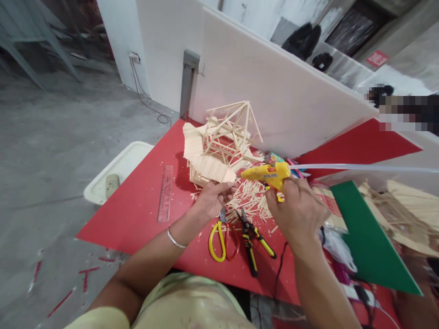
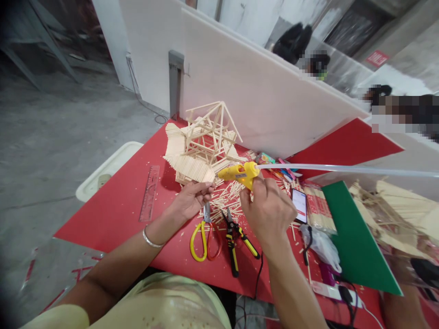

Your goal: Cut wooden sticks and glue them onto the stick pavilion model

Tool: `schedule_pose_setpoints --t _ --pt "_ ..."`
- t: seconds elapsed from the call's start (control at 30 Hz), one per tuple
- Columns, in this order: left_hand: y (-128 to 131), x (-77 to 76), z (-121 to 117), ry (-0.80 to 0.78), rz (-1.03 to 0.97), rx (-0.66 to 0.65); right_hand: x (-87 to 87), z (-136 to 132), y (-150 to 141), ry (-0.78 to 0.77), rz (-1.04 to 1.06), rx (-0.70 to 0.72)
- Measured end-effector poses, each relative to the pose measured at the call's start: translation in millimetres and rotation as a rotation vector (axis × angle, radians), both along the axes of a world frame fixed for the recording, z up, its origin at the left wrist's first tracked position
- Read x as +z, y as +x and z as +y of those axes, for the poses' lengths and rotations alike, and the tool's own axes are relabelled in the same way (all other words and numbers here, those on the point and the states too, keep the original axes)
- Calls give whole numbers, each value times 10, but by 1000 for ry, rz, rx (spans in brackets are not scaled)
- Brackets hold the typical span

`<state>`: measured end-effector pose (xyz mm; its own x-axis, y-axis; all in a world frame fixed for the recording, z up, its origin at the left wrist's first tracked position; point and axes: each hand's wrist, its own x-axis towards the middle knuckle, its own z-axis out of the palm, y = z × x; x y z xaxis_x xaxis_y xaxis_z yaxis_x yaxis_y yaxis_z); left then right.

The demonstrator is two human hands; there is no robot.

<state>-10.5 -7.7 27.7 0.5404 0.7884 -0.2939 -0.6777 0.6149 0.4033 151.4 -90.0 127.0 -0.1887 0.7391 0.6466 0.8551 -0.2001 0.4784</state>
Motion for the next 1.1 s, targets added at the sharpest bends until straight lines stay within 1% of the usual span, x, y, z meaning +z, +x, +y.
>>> schedule_pose_setpoints --t 0.13,0.37,0.5,0.63,0.77,1.1 --pt "6 -26 4 11 -6 -1 -11 5 2 -17 29 -12" --pt "-4 -17 5 -9 6 -13 9 1 -24 1 -3 -12" --pt "-30 -29 -10 -7 14 -69 16 10 -23 -10 8 -15" --pt "-41 -46 -37 23 23 -136 10 17 -13 23 -9 19" --pt "-31 -41 -48 52 30 -116 2 8 -9 18 -1 15" --pt "-20 -23 -40 34 13 -112 -9 1 -1 8 3 -6"
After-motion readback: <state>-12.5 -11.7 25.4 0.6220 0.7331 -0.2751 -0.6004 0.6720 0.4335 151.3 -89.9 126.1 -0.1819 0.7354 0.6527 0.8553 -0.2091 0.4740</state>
